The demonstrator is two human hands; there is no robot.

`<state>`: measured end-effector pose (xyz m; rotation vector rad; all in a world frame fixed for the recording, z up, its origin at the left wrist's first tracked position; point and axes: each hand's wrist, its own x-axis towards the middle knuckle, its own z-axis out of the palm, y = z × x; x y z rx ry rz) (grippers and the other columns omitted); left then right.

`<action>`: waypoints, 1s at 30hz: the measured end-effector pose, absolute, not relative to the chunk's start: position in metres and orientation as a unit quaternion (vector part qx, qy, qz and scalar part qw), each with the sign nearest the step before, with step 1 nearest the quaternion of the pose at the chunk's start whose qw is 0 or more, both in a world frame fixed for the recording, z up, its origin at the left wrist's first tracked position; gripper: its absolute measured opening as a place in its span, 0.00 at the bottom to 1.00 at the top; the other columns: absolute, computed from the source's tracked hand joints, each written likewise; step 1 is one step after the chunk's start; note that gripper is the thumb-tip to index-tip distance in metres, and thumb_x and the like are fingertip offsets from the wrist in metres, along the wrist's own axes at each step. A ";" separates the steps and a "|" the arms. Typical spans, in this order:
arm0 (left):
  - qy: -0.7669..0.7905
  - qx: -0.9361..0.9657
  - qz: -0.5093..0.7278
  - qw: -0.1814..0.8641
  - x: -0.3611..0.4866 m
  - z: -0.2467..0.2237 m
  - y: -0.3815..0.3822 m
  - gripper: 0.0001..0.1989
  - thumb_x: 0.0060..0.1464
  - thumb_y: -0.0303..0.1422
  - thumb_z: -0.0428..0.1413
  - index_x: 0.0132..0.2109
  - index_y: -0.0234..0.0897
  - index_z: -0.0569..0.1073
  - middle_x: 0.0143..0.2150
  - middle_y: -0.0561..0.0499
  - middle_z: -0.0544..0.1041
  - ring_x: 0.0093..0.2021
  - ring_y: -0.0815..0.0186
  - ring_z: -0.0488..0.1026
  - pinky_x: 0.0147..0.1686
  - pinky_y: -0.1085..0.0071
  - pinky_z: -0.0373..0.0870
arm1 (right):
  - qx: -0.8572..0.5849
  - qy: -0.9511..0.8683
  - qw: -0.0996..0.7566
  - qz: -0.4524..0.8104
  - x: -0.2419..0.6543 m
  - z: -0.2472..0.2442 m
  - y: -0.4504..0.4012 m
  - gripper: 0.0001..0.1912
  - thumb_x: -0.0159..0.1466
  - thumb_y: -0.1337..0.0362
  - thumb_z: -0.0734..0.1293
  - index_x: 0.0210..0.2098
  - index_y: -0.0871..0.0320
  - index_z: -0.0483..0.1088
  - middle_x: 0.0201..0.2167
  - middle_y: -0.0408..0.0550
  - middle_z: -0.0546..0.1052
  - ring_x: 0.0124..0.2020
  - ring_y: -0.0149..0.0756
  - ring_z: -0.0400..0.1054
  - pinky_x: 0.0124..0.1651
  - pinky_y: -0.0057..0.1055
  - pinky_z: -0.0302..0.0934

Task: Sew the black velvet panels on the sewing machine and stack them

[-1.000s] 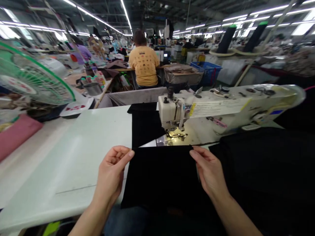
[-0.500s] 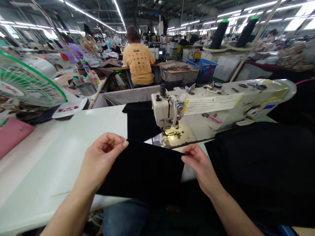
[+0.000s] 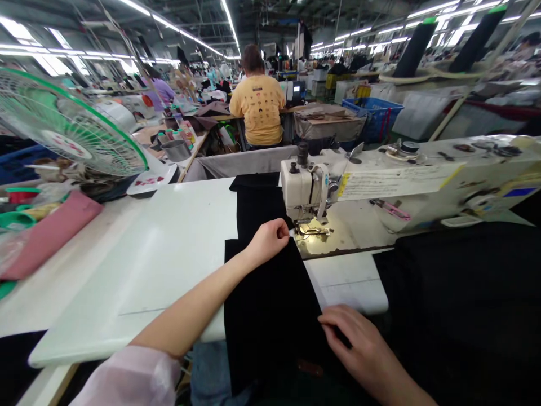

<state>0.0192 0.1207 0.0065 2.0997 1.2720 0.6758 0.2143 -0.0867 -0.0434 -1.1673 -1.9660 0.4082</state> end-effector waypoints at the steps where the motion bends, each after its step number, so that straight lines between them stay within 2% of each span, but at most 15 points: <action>1: 0.478 0.789 0.253 0.293 0.019 0.007 0.123 0.08 0.46 0.19 0.55 0.27 0.38 0.68 0.25 0.57 0.71 0.28 0.69 0.68 0.30 0.73 0.62 | -0.460 -0.782 0.394 0.149 0.215 -0.043 -0.085 0.14 0.68 0.76 0.61 0.48 0.53 0.68 0.39 0.46 0.78 0.39 0.36 0.74 0.43 0.32 0.70; 5: 0.482 0.790 0.247 0.288 0.027 0.005 0.143 0.08 0.47 0.22 0.57 0.28 0.38 0.67 0.26 0.57 0.72 0.27 0.68 0.69 0.29 0.73 0.62 | -0.470 -0.788 0.384 0.102 0.212 -0.039 -0.076 0.12 0.66 0.77 0.61 0.44 0.55 0.68 0.37 0.48 0.76 0.38 0.39 0.73 0.40 0.37 0.69; 10: 0.478 0.797 0.234 0.287 0.034 -0.002 0.163 0.07 0.47 0.26 0.60 0.31 0.38 0.68 0.26 0.57 0.73 0.28 0.68 0.71 0.28 0.73 0.63 | -0.464 -0.785 0.405 0.070 0.207 -0.038 -0.067 0.14 0.64 0.77 0.62 0.44 0.55 0.70 0.40 0.49 0.78 0.44 0.41 0.73 0.48 0.43 0.70; 16: 0.491 0.806 0.224 0.243 0.033 -0.001 0.162 0.07 0.50 0.27 0.60 0.33 0.39 0.68 0.29 0.54 0.75 0.30 0.65 0.72 0.30 0.71 0.66 | -0.465 -0.790 0.389 0.090 0.207 -0.040 -0.068 0.16 0.63 0.78 0.62 0.45 0.53 0.70 0.42 0.47 0.79 0.45 0.41 0.74 0.49 0.45 0.70; 19: 0.511 0.805 0.232 0.193 0.036 0.009 0.143 0.05 0.54 0.27 0.59 0.37 0.37 0.69 0.38 0.47 0.77 0.41 0.58 0.75 0.42 0.64 0.71 | -0.460 -0.796 0.384 0.086 0.207 -0.039 -0.069 0.17 0.64 0.77 0.62 0.46 0.53 0.70 0.43 0.48 0.80 0.45 0.42 0.74 0.50 0.46 0.70; 21: 0.520 0.809 0.243 0.127 0.035 0.015 0.114 0.07 0.56 0.26 0.59 0.42 0.35 0.70 0.47 0.40 0.75 0.52 0.51 0.71 0.51 0.55 0.69 | -0.457 -0.803 0.373 0.080 0.209 -0.037 -0.071 0.18 0.63 0.78 0.62 0.47 0.53 0.70 0.44 0.48 0.80 0.46 0.42 0.74 0.51 0.47 0.70; 23: 0.481 0.842 0.233 0.078 0.029 0.017 0.073 0.09 0.57 0.27 0.59 0.45 0.34 0.71 0.50 0.39 0.74 0.53 0.50 0.70 0.53 0.53 0.69 | -0.452 -0.813 0.359 0.074 0.212 -0.035 -0.073 0.19 0.63 0.78 0.62 0.49 0.54 0.71 0.46 0.49 0.80 0.48 0.44 0.73 0.53 0.49 0.69; 26: 0.286 0.933 0.173 0.137 0.014 0.010 0.012 0.04 0.61 0.27 0.55 0.43 0.37 0.72 0.42 0.46 0.76 0.45 0.59 0.73 0.46 0.63 0.74 | -0.446 -0.823 0.343 0.076 0.215 -0.033 -0.075 0.22 0.62 0.78 0.62 0.53 0.54 0.70 0.49 0.50 0.79 0.51 0.45 0.72 0.56 0.51 0.68; 30: 0.199 0.960 0.168 0.098 -0.003 -0.006 -0.012 0.13 0.64 0.25 0.51 0.53 0.34 0.72 0.48 0.42 0.78 0.52 0.57 0.74 0.52 0.62 0.74 | -0.456 -0.820 0.337 0.078 0.213 -0.031 -0.063 0.27 0.62 0.77 0.62 0.58 0.53 0.70 0.51 0.50 0.79 0.51 0.46 0.72 0.57 0.53 0.67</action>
